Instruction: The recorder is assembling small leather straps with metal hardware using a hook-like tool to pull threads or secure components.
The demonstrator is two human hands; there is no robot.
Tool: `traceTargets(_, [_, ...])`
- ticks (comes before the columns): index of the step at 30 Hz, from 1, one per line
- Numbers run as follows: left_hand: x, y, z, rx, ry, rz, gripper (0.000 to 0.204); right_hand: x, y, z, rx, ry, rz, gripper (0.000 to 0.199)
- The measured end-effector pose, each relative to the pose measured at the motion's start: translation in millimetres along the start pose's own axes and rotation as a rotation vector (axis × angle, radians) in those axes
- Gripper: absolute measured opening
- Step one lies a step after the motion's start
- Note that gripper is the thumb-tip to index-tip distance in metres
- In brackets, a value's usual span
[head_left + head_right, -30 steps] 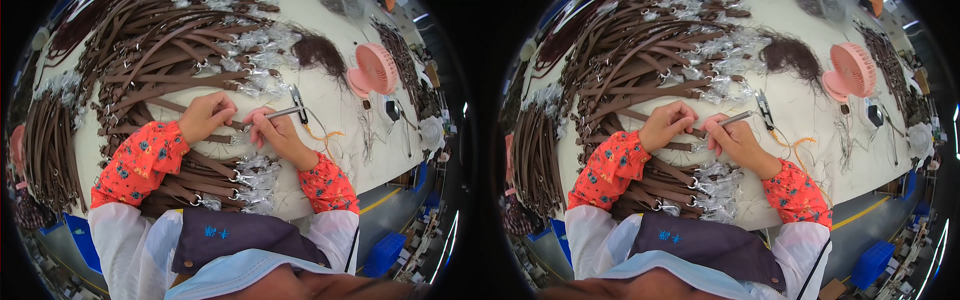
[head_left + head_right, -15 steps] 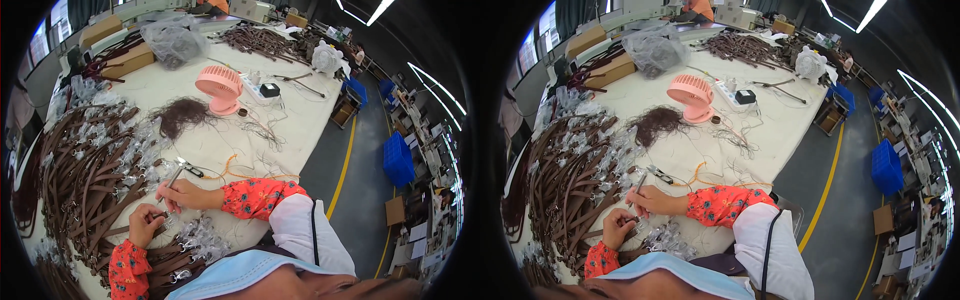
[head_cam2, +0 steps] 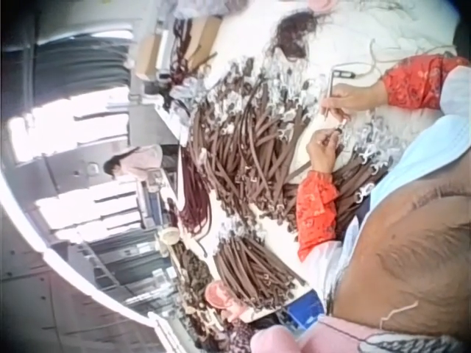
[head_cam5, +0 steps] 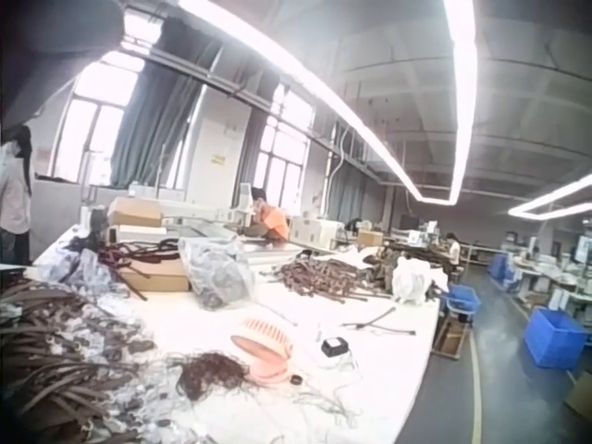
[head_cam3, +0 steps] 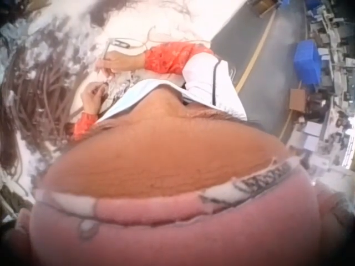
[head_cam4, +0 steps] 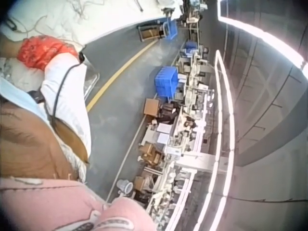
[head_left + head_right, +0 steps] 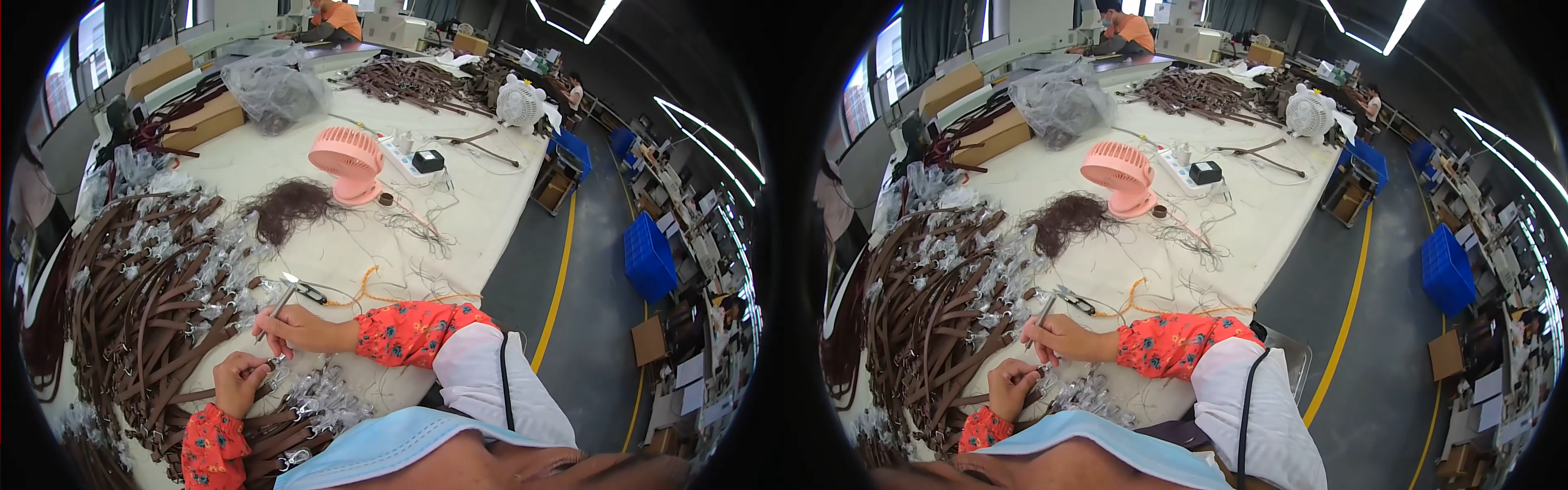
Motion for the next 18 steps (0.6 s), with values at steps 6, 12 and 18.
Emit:
traceTargets(6, [11,-1,-3,-0.014,-0.032,-0.049,0.004,0,0,0,-0.004,0.023,0.000,0.040])
traceTargets(12, [23,-2,-2,-0.024,-0.149,-0.234,0.004,2,-1,-2,-0.014,0.045,-0.008,0.041])
traceTargets(18, [27,-6,-6,0.004,-0.205,-0.273,0.006,1,6,3,0.003,0.036,-0.001,0.041])
Point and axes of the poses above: each hand's wrist, its own z-axis away from the middle knuckle, its own y-axis out of the back of the hand, x = y × z, the point moved 7 cm from there along -z, towards the middle knuckle, and after that the axes turned 12 degrees about -y, right-handed, at the moved point
